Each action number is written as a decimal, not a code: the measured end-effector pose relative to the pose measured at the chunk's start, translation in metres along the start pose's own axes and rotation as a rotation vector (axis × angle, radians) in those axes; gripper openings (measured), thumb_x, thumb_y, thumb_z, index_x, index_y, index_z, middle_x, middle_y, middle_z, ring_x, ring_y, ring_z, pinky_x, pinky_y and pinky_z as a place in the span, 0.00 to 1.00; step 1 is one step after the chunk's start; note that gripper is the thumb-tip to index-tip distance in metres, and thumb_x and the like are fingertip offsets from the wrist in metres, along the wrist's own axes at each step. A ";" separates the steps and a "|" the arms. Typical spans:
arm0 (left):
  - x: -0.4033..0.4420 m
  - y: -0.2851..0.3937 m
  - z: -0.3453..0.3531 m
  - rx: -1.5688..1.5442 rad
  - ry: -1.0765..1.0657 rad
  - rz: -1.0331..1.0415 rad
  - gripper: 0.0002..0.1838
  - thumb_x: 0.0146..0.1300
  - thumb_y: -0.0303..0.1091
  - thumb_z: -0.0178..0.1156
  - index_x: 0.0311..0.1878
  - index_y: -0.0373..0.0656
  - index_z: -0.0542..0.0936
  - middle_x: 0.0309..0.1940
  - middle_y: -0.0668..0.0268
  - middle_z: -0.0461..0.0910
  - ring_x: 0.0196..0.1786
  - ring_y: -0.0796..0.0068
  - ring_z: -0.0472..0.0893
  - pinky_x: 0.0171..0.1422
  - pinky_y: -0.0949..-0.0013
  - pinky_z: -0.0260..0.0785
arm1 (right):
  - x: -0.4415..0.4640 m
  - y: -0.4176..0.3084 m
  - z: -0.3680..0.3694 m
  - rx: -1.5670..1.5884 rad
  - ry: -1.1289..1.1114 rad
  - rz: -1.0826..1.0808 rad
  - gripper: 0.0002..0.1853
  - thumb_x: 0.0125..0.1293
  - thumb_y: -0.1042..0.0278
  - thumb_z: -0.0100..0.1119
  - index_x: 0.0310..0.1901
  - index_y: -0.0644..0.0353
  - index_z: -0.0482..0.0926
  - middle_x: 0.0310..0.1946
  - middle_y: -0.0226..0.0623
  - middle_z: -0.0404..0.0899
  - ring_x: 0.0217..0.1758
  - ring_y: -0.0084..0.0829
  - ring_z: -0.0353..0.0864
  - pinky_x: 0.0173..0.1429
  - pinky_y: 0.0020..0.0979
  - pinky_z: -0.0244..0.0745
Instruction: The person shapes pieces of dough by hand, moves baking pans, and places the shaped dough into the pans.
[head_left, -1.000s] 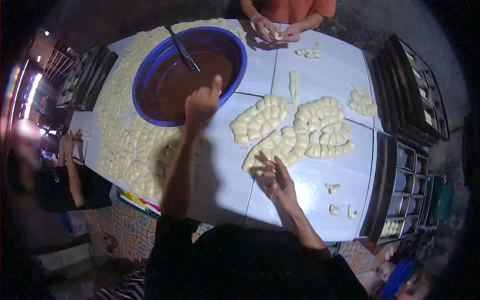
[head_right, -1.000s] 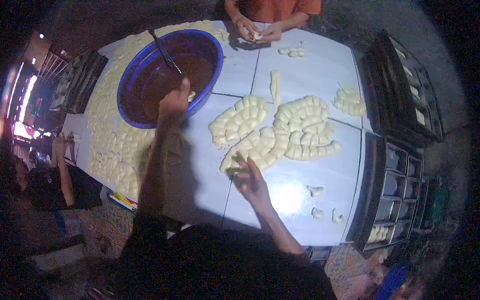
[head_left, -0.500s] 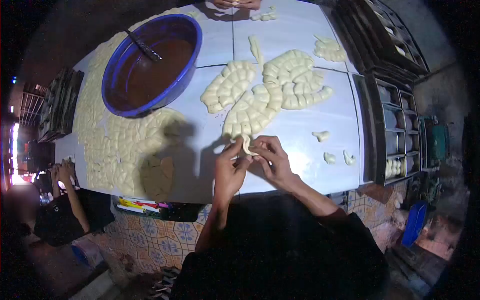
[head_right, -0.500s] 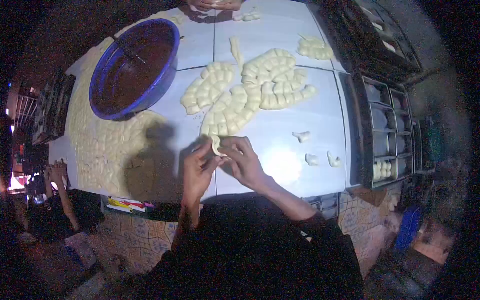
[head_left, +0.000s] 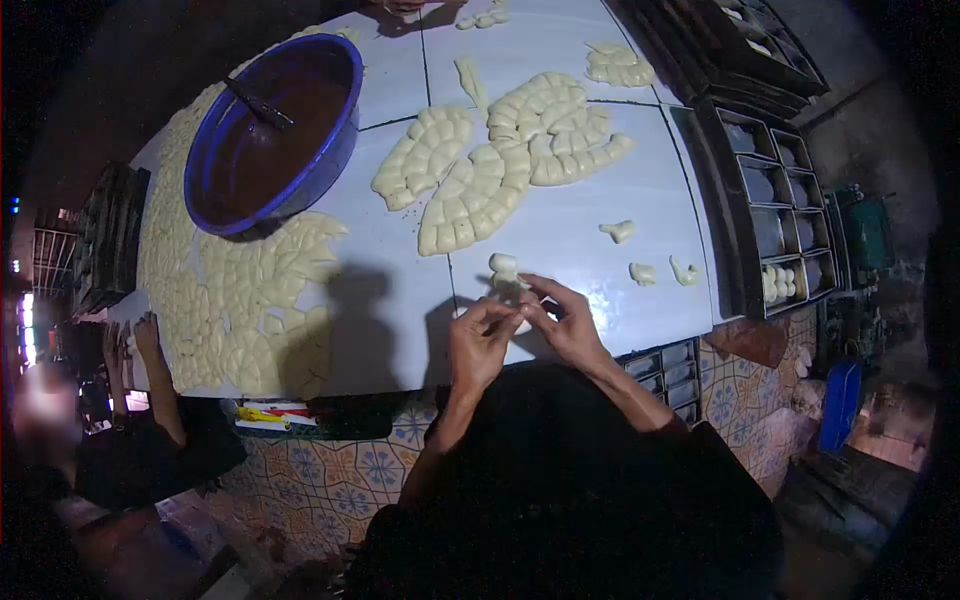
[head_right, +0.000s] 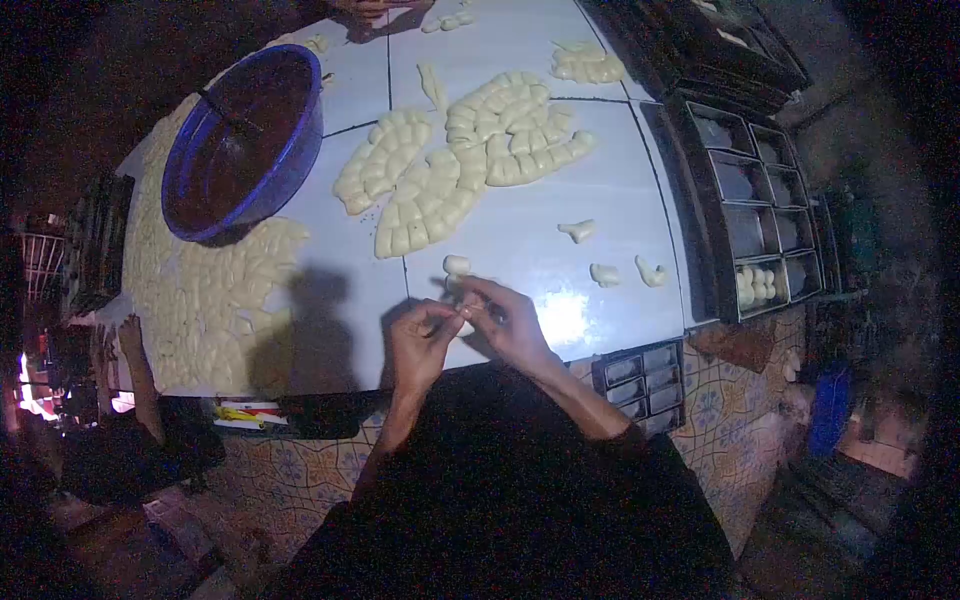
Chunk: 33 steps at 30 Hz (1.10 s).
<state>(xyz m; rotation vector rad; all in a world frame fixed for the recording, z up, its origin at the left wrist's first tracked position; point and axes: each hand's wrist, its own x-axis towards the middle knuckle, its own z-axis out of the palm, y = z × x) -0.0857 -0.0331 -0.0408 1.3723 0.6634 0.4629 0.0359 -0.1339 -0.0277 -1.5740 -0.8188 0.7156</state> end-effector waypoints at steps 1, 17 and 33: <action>0.000 0.003 0.002 0.006 -0.021 0.114 0.14 0.60 0.25 0.65 0.47 0.35 0.74 0.35 0.65 0.77 0.42 0.78 0.79 0.41 0.74 0.76 | 0.001 0.002 -0.006 0.091 -0.137 0.135 0.20 0.65 0.74 0.58 0.59 0.64 0.73 0.42 0.33 0.78 0.39 0.19 0.75 0.44 0.23 0.72; 0.009 -0.009 -0.046 -0.219 0.290 0.159 0.08 0.62 0.25 0.56 0.43 0.32 0.75 0.34 0.58 0.79 0.39 0.68 0.81 0.52 0.62 0.75 | 0.035 0.042 -0.097 -0.542 0.429 0.003 0.22 0.60 0.71 0.60 0.56 0.68 0.74 0.52 0.54 0.76 0.54 0.44 0.76 0.58 0.38 0.71; 0.020 0.019 0.000 -0.229 0.335 0.059 0.10 0.61 0.27 0.63 0.43 0.32 0.82 0.40 0.65 0.80 0.37 0.81 0.76 0.42 0.76 0.69 | 0.052 -0.014 0.031 0.009 0.007 -0.086 0.10 0.65 0.72 0.57 0.44 0.65 0.82 0.45 0.36 0.69 0.37 0.24 0.72 0.39 0.23 0.68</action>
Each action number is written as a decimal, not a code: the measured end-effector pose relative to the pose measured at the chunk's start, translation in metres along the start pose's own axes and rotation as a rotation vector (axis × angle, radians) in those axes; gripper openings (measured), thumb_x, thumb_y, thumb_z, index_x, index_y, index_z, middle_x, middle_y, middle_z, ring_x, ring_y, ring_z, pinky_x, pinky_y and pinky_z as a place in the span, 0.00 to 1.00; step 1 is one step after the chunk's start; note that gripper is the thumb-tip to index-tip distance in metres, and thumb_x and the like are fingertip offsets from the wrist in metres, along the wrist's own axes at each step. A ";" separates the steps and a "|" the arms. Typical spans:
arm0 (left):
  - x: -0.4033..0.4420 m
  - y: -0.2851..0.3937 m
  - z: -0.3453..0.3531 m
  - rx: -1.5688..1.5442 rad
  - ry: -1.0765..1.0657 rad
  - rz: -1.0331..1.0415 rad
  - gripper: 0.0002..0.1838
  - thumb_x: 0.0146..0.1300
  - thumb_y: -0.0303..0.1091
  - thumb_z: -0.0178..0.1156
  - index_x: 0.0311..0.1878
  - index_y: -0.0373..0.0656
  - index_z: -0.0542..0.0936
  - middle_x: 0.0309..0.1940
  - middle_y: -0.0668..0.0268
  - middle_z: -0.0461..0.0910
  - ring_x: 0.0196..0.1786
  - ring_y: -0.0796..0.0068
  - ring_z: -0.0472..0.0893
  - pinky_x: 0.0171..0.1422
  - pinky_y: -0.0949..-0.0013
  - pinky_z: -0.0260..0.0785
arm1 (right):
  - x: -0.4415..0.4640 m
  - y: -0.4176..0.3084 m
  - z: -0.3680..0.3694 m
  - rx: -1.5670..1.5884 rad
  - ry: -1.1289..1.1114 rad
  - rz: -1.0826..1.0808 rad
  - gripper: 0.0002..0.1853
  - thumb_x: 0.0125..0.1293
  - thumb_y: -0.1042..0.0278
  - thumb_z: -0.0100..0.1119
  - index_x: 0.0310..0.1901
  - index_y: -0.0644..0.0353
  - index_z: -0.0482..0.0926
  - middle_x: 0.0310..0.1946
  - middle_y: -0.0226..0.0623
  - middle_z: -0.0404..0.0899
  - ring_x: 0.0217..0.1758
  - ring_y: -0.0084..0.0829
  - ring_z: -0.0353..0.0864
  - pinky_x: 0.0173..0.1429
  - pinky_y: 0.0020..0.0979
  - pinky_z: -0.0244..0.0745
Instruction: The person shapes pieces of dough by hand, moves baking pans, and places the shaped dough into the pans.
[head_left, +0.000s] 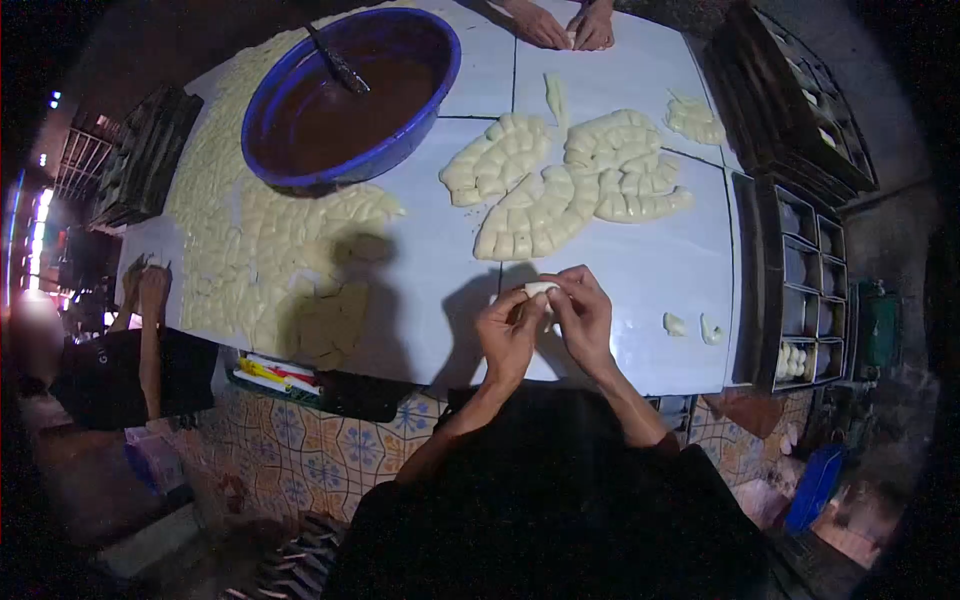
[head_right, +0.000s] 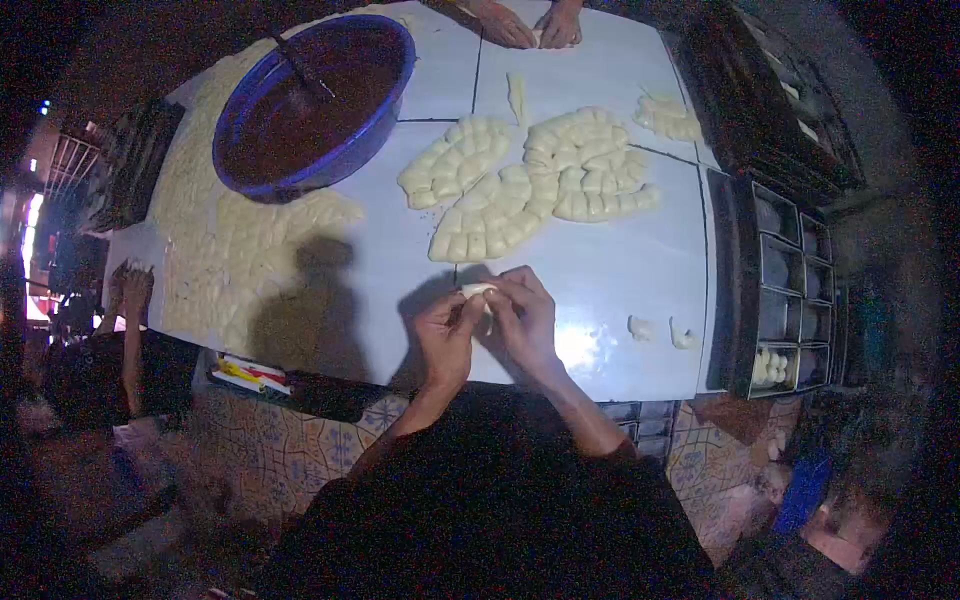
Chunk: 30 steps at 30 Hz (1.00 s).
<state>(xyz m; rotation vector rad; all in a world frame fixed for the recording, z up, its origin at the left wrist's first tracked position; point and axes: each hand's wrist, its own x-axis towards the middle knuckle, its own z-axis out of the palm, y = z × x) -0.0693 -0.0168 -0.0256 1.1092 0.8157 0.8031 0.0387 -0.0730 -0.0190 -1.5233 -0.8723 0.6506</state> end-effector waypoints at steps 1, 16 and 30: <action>0.002 -0.004 -0.003 0.070 0.040 0.036 0.09 0.61 0.27 0.63 0.43 0.32 0.82 0.39 0.65 0.80 0.36 0.81 0.77 0.41 0.75 0.69 | 0.007 0.012 0.003 -0.018 -0.007 -0.038 0.11 0.66 0.69 0.55 0.44 0.65 0.82 0.46 0.37 0.69 0.39 0.25 0.72 0.41 0.24 0.69; 0.200 0.071 -0.074 -0.331 -0.295 0.277 0.25 0.69 0.56 0.49 0.48 0.39 0.71 0.48 0.55 0.79 0.48 0.64 0.80 0.52 0.62 0.73 | 0.055 -0.001 0.017 0.526 -0.424 0.217 0.69 0.38 0.14 0.55 0.75 0.52 0.40 0.72 0.37 0.46 0.63 0.34 0.58 0.57 0.45 0.64; 0.226 0.129 -0.066 0.708 -0.035 -0.085 0.44 0.67 0.68 0.31 0.47 0.31 0.78 0.38 0.50 0.80 0.40 0.57 0.80 0.48 0.60 0.71 | 0.064 0.040 0.024 0.769 -0.062 0.218 0.35 0.70 0.56 0.53 0.71 0.60 0.51 0.61 0.45 0.67 0.53 0.27 0.73 0.43 0.21 0.70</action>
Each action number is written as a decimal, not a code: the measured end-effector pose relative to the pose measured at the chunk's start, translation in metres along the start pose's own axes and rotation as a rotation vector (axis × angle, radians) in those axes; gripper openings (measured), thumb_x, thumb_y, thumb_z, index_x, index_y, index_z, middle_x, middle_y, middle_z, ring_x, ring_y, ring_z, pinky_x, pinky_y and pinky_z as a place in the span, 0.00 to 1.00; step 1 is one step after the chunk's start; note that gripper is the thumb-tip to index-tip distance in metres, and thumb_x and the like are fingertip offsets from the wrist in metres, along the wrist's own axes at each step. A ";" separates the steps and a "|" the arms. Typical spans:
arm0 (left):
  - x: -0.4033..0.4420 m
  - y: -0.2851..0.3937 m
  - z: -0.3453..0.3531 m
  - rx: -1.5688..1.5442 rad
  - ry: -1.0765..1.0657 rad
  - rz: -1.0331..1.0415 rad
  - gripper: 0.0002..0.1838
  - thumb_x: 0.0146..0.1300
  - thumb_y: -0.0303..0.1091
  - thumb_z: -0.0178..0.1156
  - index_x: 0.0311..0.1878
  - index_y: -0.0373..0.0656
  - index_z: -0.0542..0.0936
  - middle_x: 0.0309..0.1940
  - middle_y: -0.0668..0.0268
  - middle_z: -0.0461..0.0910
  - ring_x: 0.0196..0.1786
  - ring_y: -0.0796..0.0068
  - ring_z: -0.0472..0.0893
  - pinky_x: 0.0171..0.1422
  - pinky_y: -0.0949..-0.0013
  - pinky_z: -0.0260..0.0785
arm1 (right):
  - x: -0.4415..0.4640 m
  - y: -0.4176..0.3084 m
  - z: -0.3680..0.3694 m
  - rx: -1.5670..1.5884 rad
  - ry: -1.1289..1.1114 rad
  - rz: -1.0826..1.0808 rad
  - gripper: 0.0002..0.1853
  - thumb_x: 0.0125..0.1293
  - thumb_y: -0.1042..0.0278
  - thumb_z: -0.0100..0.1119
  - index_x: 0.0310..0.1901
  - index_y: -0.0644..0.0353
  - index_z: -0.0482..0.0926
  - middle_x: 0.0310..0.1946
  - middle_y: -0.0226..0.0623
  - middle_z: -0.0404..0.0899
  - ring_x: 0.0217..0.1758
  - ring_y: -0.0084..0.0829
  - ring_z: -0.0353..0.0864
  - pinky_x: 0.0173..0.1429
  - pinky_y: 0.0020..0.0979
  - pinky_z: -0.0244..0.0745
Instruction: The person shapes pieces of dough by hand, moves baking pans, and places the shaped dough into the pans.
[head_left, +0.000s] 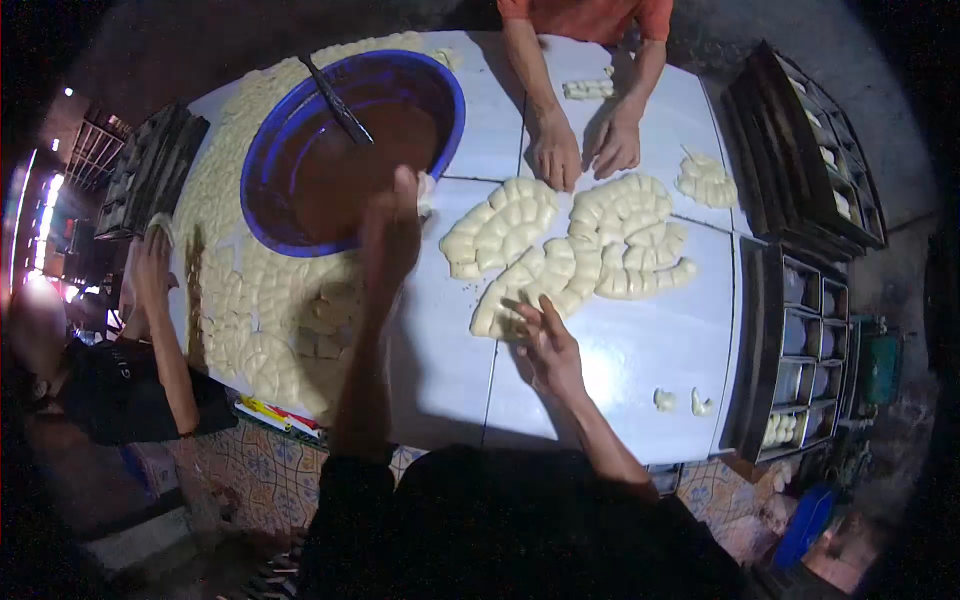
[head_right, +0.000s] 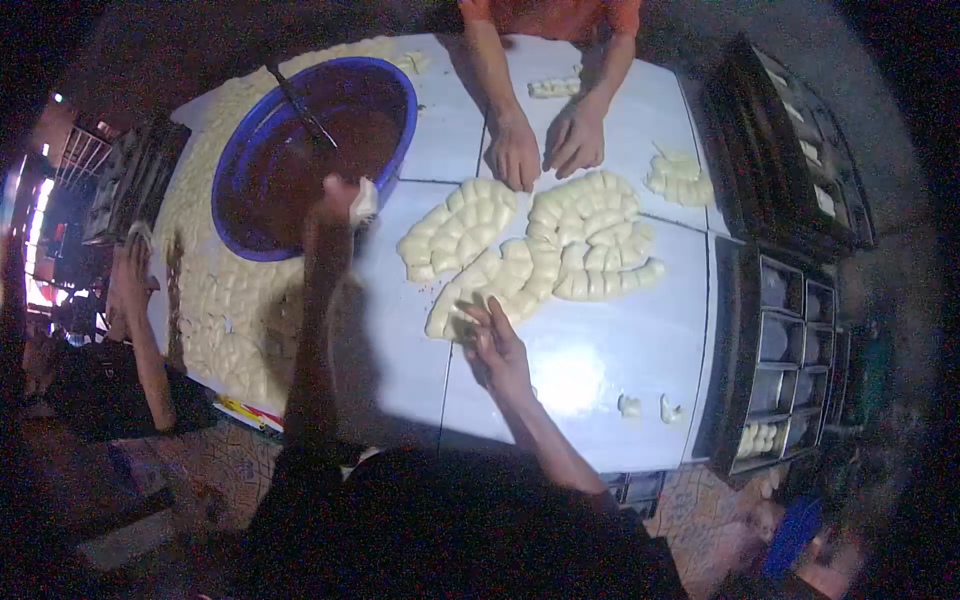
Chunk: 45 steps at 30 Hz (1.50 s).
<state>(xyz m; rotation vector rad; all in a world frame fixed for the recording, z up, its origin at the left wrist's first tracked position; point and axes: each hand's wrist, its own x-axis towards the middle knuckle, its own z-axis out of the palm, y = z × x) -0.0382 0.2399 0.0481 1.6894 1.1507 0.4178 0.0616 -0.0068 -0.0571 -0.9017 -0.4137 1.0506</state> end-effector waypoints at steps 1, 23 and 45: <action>-0.024 -0.007 0.018 -0.358 -0.220 -0.047 0.43 0.68 0.67 0.32 0.50 0.31 0.76 0.41 0.50 0.80 0.41 0.58 0.80 0.50 0.60 0.71 | 0.003 -0.001 0.002 0.139 0.016 0.127 0.32 0.69 0.57 0.54 0.69 0.61 0.56 0.57 0.44 0.70 0.49 0.26 0.75 0.41 0.21 0.71; -0.199 -0.072 0.131 -0.607 -0.326 0.040 0.09 0.61 0.28 0.65 0.40 0.30 0.81 0.41 0.62 0.77 0.39 0.78 0.79 0.40 0.78 0.76 | -0.081 -0.056 -0.005 -0.921 -0.143 -0.328 0.14 0.56 0.77 0.63 0.46 0.65 0.80 0.52 0.40 0.72 0.53 0.35 0.77 0.56 0.32 0.73; -0.189 -0.107 0.159 -0.450 -0.035 0.167 0.07 0.58 0.18 0.57 0.41 0.36 0.77 0.40 0.62 0.79 0.46 0.74 0.79 0.50 0.75 0.70 | -0.072 -0.031 -0.095 -0.892 0.112 -0.085 0.14 0.65 0.77 0.52 0.52 0.68 0.78 0.51 0.44 0.79 0.55 0.30 0.76 0.56 0.29 0.72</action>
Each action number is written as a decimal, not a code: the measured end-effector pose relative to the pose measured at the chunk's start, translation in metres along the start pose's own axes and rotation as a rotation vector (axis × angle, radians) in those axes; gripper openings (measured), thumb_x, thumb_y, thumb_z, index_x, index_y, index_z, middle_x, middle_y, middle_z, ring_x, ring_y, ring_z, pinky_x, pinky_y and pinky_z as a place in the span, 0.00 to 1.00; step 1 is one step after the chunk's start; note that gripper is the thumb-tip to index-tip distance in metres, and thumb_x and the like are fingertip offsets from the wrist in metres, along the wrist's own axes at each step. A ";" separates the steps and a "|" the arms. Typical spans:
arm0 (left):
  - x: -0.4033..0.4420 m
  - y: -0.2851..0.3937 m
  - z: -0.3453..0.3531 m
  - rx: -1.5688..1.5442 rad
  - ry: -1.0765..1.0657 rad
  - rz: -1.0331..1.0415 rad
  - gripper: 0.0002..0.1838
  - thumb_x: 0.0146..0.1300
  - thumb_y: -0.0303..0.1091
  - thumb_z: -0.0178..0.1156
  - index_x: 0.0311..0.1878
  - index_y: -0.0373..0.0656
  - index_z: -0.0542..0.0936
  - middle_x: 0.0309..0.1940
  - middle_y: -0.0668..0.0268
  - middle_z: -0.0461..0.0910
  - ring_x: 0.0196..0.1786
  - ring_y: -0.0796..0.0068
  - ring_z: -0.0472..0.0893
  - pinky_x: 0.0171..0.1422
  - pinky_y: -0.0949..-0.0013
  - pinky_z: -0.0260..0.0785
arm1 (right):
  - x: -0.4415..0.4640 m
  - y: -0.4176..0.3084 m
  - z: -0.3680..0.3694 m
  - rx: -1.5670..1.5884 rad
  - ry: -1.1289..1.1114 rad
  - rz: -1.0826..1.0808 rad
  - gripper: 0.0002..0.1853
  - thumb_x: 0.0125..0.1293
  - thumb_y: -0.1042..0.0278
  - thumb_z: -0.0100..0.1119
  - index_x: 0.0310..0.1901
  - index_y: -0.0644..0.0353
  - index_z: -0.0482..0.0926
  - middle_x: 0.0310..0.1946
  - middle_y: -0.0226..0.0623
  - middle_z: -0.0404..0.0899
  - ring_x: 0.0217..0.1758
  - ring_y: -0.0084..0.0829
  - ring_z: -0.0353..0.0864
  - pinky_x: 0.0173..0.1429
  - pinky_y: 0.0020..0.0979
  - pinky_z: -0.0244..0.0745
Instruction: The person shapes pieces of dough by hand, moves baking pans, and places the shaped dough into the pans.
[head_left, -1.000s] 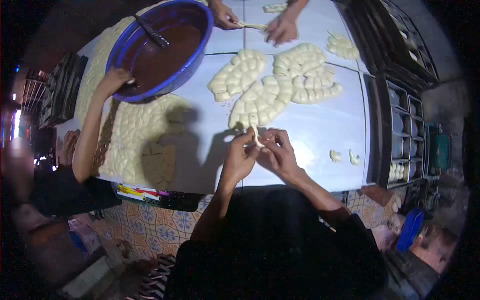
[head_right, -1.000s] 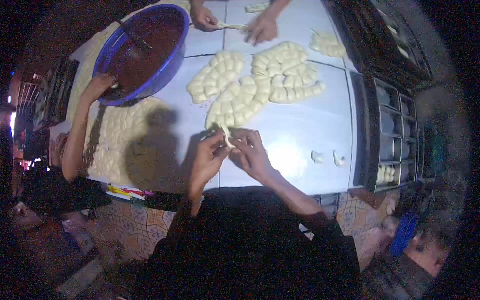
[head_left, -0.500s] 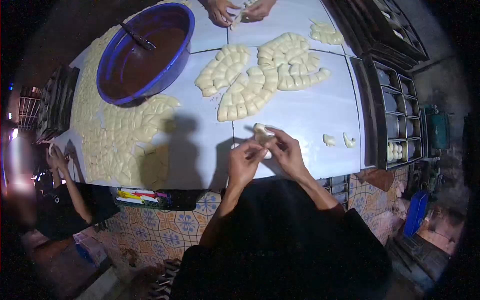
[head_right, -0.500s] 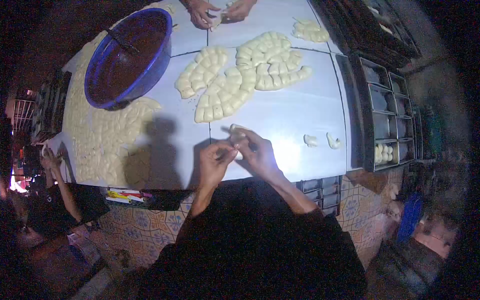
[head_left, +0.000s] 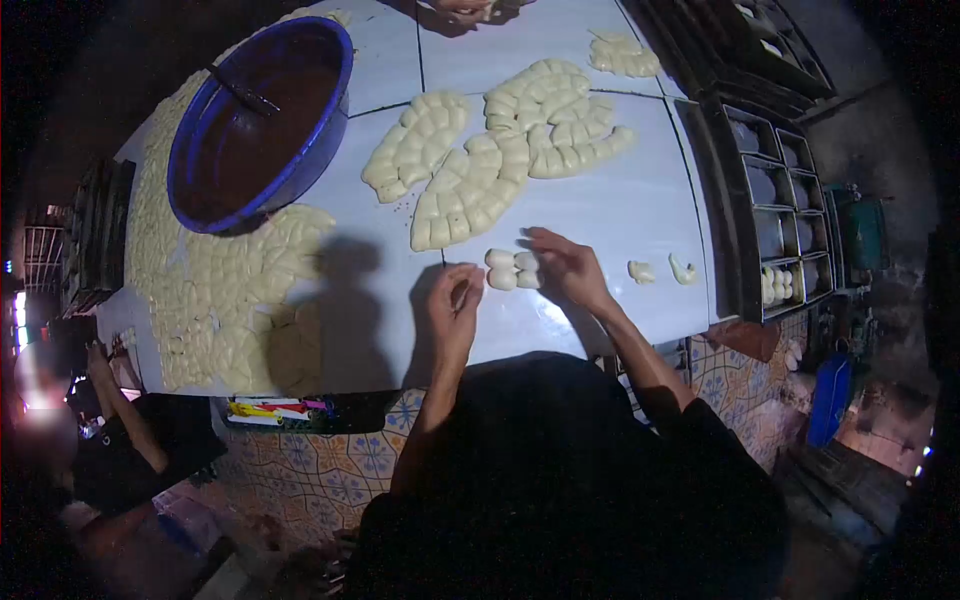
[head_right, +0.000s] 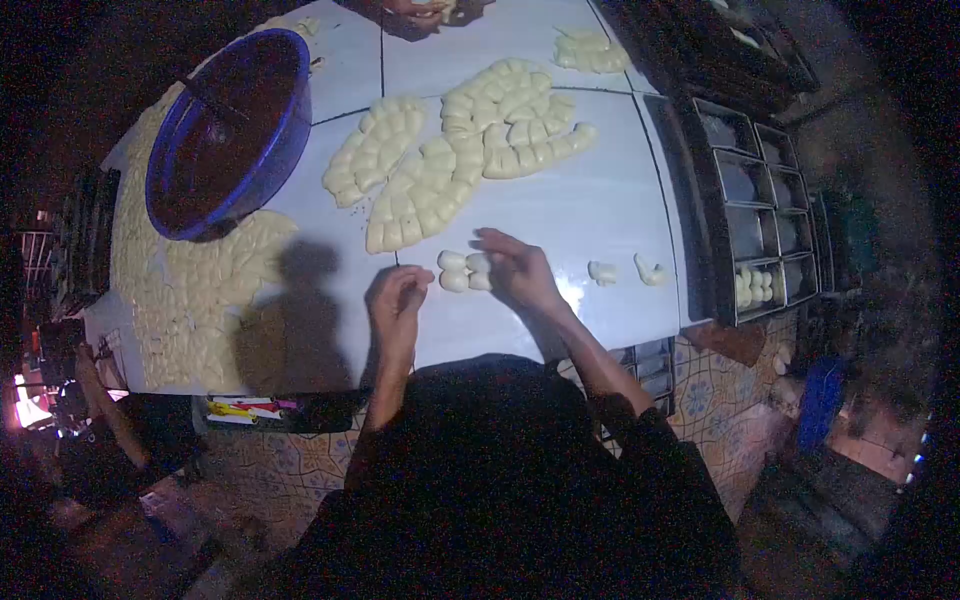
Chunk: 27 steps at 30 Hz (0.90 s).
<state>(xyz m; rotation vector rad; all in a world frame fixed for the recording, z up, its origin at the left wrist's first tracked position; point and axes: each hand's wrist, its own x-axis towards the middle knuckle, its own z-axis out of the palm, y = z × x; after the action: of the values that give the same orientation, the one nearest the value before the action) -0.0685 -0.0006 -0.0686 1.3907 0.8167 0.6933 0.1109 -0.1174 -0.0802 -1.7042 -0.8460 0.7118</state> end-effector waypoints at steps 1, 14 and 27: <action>0.001 -0.001 -0.006 -0.026 -0.017 0.102 0.07 0.59 0.19 0.57 0.41 0.36 0.77 0.39 0.63 0.79 0.44 0.72 0.80 0.48 0.73 0.71 | -0.002 0.002 -0.010 -0.109 0.105 -0.153 0.14 0.65 0.77 0.52 0.52 0.69 0.78 0.52 0.47 0.78 0.58 0.31 0.75 0.58 0.30 0.72; -0.011 0.019 0.015 -0.236 -0.217 -0.165 0.17 0.65 0.24 0.56 0.57 0.31 0.74 0.45 0.60 0.80 0.48 0.73 0.79 0.53 0.73 0.71 | -0.036 -0.062 -0.006 0.007 0.054 -0.015 0.15 0.59 0.75 0.61 0.49 0.62 0.81 0.49 0.39 0.70 0.51 0.30 0.75 0.50 0.27 0.75; -0.011 0.011 0.001 -1.027 -0.058 -0.258 0.12 0.60 0.29 0.60 0.45 0.32 0.80 0.38 0.62 0.82 0.42 0.74 0.80 0.51 0.70 0.72 | 0.011 -0.079 0.071 0.115 -0.341 -0.393 0.20 0.67 0.52 0.54 0.50 0.59 0.78 0.66 0.43 0.59 0.67 0.40 0.61 0.63 0.34 0.66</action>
<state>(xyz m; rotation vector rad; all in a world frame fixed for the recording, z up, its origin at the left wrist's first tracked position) -0.0731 -0.0094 -0.0567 0.3674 0.4504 0.7088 0.0459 -0.0545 -0.0238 -1.2768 -1.3076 0.7702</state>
